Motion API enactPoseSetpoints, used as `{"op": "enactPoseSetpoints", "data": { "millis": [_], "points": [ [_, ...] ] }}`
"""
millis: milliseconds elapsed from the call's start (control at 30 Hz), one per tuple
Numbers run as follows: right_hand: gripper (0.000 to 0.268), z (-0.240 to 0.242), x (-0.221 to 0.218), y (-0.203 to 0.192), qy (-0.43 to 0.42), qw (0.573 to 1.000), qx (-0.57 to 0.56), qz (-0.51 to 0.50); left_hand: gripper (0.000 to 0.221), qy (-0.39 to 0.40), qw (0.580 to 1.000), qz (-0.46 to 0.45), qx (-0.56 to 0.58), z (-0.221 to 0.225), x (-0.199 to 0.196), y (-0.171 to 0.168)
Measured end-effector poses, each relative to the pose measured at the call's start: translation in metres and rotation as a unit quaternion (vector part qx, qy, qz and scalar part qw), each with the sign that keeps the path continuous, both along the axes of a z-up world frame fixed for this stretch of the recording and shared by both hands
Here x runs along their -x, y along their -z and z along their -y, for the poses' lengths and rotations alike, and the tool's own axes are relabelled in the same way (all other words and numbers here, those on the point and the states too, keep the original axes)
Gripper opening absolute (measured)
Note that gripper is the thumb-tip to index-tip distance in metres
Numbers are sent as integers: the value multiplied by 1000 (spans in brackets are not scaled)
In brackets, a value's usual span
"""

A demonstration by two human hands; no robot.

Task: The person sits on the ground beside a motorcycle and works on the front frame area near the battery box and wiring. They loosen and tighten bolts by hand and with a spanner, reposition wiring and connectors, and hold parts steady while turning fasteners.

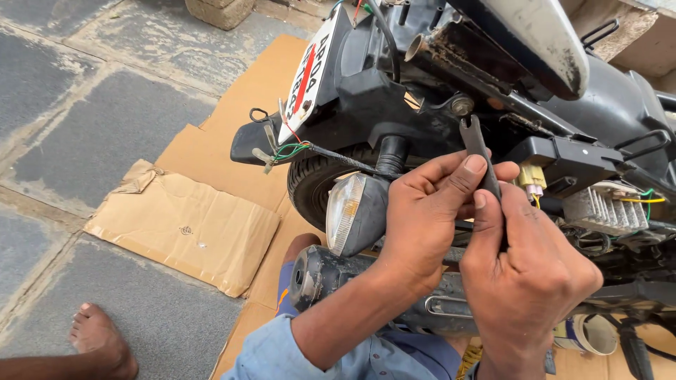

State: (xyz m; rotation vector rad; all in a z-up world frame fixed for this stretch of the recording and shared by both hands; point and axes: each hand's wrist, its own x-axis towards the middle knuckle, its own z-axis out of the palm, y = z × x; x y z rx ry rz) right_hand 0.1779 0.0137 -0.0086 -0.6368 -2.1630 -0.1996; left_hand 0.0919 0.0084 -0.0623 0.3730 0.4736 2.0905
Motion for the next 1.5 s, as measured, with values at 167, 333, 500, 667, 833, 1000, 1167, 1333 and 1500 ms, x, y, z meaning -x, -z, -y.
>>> {"op": "enactPoseSetpoints", "data": {
  "millis": [167,333,500,667,833,1000,1167,1333,1500],
  "points": [
    [9,-1,6,1,-11,1000,0,3,24,-18,1000,15,1,1,1,-3],
    [9,-2,8,1,-12,1000,-1,12,25,-36,999,13,23,-3,5,-4],
    [8,-5,4,-3,17,997,-41,63,23,1,997,69,-24,-5,5,0],
    [9,-2,12,-18,19,994,-50,95,22,14,994,94,-60,-10,5,3],
    [9,-8,7,-14,8,993,-28,112,23,13,990,115,-87,-15,2,9],
    [10,-12,7,-16,-9,992,42,121,31,83,964,173,-182,-17,-1,8],
    [16,0,19,-11,27,991,86,102,38,116,906,240,-329,-35,-20,26],
    [19,1,21,0,-16,985,169,21,39,66,948,171,-260,-31,-15,27],
    [29,-6,18,-3,-52,919,387,-60,35,0,990,82,-113,-15,-1,-4]
  ]
}}
